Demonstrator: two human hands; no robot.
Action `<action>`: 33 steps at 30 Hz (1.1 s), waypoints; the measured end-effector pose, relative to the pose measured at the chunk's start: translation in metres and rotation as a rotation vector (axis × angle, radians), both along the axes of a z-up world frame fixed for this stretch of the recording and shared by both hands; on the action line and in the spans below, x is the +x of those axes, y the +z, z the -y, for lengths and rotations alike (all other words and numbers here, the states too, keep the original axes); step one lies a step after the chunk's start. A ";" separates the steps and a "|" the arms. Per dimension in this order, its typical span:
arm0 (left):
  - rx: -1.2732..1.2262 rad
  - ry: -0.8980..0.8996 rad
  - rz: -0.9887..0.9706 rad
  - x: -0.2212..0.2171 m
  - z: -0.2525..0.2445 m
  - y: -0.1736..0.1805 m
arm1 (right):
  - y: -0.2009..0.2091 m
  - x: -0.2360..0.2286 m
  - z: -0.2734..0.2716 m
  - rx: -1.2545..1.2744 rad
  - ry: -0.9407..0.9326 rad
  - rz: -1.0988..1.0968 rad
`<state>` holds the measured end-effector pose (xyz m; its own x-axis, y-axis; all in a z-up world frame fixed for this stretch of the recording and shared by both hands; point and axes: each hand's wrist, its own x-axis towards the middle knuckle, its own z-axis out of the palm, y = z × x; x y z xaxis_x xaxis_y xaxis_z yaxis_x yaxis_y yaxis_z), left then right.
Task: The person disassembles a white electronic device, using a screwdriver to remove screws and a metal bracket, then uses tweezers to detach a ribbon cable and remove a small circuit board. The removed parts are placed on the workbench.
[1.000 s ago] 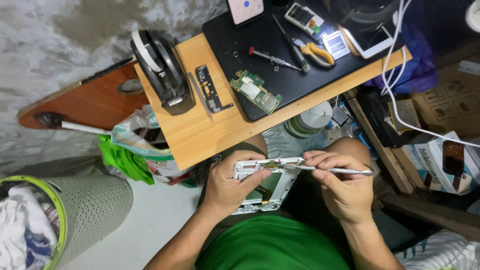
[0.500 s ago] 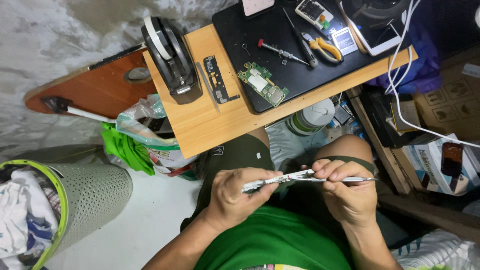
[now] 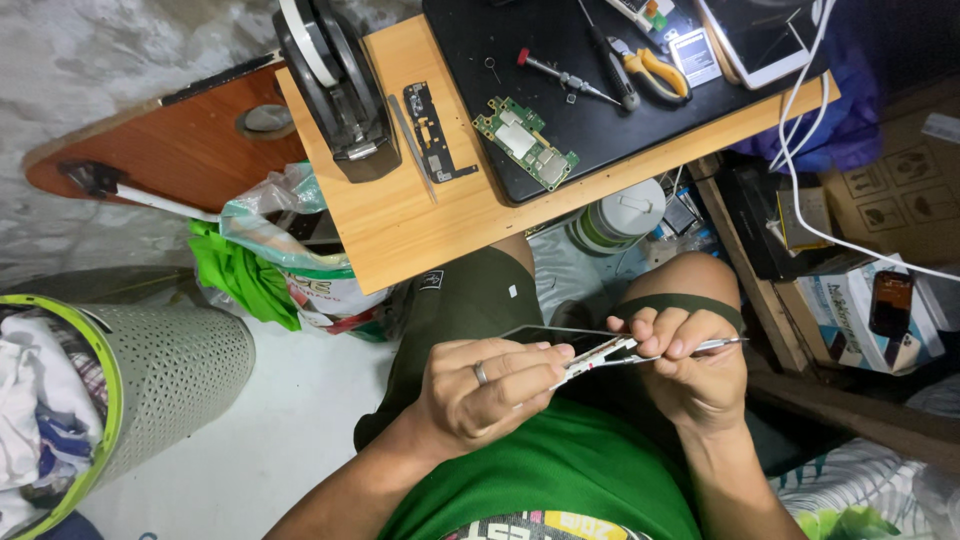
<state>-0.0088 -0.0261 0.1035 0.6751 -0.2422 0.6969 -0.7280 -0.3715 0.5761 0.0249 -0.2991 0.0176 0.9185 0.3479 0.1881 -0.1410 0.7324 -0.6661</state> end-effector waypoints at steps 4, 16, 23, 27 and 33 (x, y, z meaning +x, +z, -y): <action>0.023 0.000 0.024 -0.001 0.000 0.001 | -0.002 0.001 0.001 0.026 0.023 -0.001; -0.266 0.149 -0.558 0.003 0.008 -0.025 | 0.026 0.015 -0.018 -0.240 -0.213 0.108; -0.413 0.278 -0.840 0.033 0.000 -0.048 | 0.014 0.032 -0.052 -0.333 -0.303 -0.043; -0.455 0.289 -0.940 0.036 -0.001 -0.062 | -0.003 0.033 -0.053 -0.385 -0.306 0.072; -0.449 0.284 -0.903 0.041 -0.002 -0.072 | -0.020 0.043 -0.050 -0.363 -0.267 -0.240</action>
